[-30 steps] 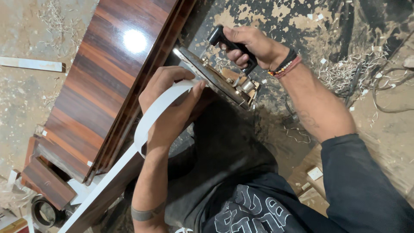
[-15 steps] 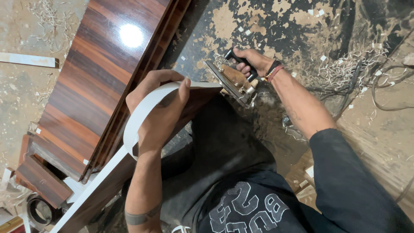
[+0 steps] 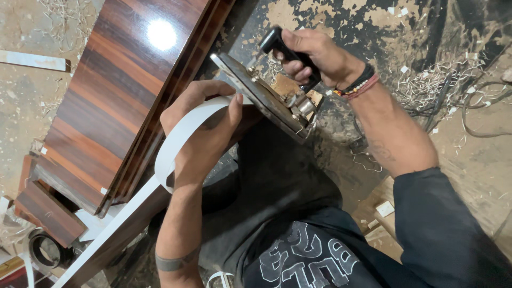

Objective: The person sits on the workshop floor and applies white edge banding tape to the front edge of a wooden board resting on their lap. They press the tape along the edge, run a heated hand iron over it to activate the adhesive, and press and smooth the tape down by hand along the length of the board.

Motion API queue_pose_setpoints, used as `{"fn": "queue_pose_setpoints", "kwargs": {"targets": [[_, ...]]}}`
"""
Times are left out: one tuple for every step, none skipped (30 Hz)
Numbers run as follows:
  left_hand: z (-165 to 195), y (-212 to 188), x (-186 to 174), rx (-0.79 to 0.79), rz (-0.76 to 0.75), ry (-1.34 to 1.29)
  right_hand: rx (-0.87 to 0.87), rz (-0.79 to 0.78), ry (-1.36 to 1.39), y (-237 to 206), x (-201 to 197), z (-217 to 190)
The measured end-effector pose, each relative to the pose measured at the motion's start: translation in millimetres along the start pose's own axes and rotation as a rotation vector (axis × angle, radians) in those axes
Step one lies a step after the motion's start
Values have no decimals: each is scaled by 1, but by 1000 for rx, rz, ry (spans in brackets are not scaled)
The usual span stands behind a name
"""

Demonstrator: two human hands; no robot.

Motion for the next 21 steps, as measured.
{"fn": "queue_pose_setpoints", "kwargs": {"targets": [[1,0,0,8,2,-2,-13,-5,-27,1,5,-10],[1,1,0,3,0,-13,-23,-8,-52,0,9,-17],[0,1,0,-2,-3,-26,-32,-9,-77,-1,12,-21],[0,1,0,-4,-4,-38,-28,-13,-76,0,12,-23],[0,1,1,-5,-3,-22,-21,-17,-73,1,11,-21],[0,1,1,-4,1,-3,-18,-23,-71,3,9,-17],[1,1,1,0,4,15,5,7,-58,6,2,-10],[0,1,1,-2,-1,16,33,42,-42,8,-5,1],[0,1,2,-6,-7,15,62,76,-27,9,-14,14],[0,1,3,-6,-10,16,101,102,-5,12,-24,27],[0,1,2,11,-5,19,140,128,18,14,-35,41],[1,1,2,24,-3,22,182,156,45,15,-46,57],[2,1,2,41,0,26,221,172,67,17,-56,72],[2,0,1,49,3,32,260,188,89,18,-67,88],[3,-1,0,55,4,38,299,205,115,17,-76,104],[3,-2,0,63,4,44,319,241,94,14,-88,117],[4,-3,0,65,4,52,339,275,74,11,-98,130],[4,-4,-1,69,8,61,359,308,52,10,-108,141],[4,-3,-1,74,15,68,337,387,-116,12,-123,145],[4,-3,0,62,10,53,318,462,-284,14,-134,149],[3,-4,1,45,1,39,302,533,-448,13,-139,154]]}}
Point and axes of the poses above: each hand's wrist, its own y-axis towards the middle knuckle, its own x-axis out of the palm, z = x × y, the point moved 7 cm from there along y, towards the middle knuckle, and after that the axes turned 1 degree about -y, right-handed, at the moved point
